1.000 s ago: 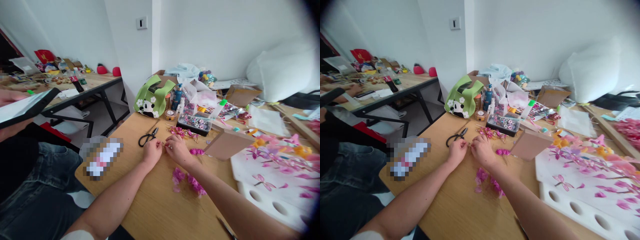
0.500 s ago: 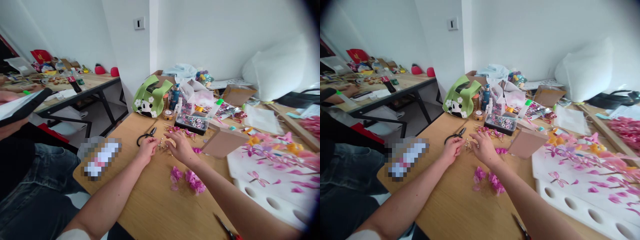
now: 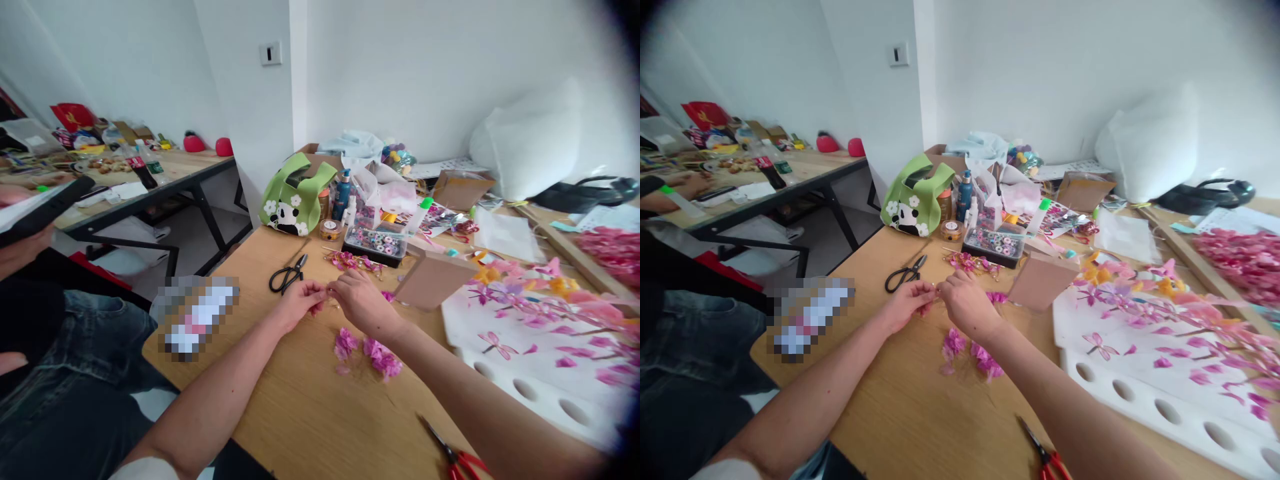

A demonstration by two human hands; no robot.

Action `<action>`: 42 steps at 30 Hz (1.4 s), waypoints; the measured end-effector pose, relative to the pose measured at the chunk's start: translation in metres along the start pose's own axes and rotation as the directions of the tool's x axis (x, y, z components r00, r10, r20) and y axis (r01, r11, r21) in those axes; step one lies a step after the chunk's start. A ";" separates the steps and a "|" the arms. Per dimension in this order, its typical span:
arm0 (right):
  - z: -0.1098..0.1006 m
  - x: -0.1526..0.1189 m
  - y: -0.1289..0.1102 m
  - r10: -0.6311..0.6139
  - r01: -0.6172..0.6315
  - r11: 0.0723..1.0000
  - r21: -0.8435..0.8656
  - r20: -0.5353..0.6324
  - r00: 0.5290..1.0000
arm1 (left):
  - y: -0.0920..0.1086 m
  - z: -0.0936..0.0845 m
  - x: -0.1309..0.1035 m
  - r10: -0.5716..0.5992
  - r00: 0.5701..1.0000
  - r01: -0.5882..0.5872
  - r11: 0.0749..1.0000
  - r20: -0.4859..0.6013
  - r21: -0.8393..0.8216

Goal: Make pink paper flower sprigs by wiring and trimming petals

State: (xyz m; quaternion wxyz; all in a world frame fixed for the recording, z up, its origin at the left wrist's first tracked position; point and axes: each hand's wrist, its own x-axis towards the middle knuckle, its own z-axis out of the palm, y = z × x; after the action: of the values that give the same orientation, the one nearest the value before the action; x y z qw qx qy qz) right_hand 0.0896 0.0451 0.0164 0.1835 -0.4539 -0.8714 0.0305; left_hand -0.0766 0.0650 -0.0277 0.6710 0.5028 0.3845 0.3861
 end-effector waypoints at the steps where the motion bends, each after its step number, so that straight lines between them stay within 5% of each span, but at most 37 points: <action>1: -0.003 -0.002 0.000 -0.006 0.006 1.000 -0.002 0.020 1.000 | 0.001 0.000 -0.001 0.002 1.000 -0.003 1.000 0.024 0.023; 7: -0.015 -0.016 0.000 -0.006 -0.003 0.996 0.091 0.099 0.995 | 0.006 0.003 -0.009 -0.023 0.986 0.003 0.992 0.163 0.127; 18: -0.021 -0.036 -0.008 0.218 -0.221 0.958 0.184 0.037 0.975 | 0.008 0.012 -0.016 -0.024 0.961 -0.057 0.957 0.274 0.285; 29: -0.018 -0.054 -0.028 0.335 -0.318 0.916 0.246 -0.027 0.942 | 0.024 0.018 -0.029 -0.024 0.970 -0.108 0.846 0.241 0.522; 35: -0.040 -0.069 -0.044 0.333 -0.375 0.842 0.389 0.172 0.927 | 0.054 0.021 -0.057 -0.149 0.902 -0.145 0.779 0.405 0.610; 38: -0.047 -0.075 -0.056 0.274 -0.417 0.743 0.523 0.331 0.903 | 0.070 0.025 -0.076 -0.162 0.896 -0.185 0.710 0.414 0.679; 42: -0.039 -0.083 -0.076 0.229 -0.431 0.693 0.578 0.389 0.892 | 0.074 0.025 -0.101 -0.170 0.889 -0.214 0.667 0.425 0.714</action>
State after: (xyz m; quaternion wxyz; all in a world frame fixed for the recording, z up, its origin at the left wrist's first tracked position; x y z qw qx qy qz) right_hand 0.0870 -0.0699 0.0454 0.1926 -0.5025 -0.7254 0.4293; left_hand -0.1044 -0.0214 0.0625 0.4725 0.8127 0.3326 0.0741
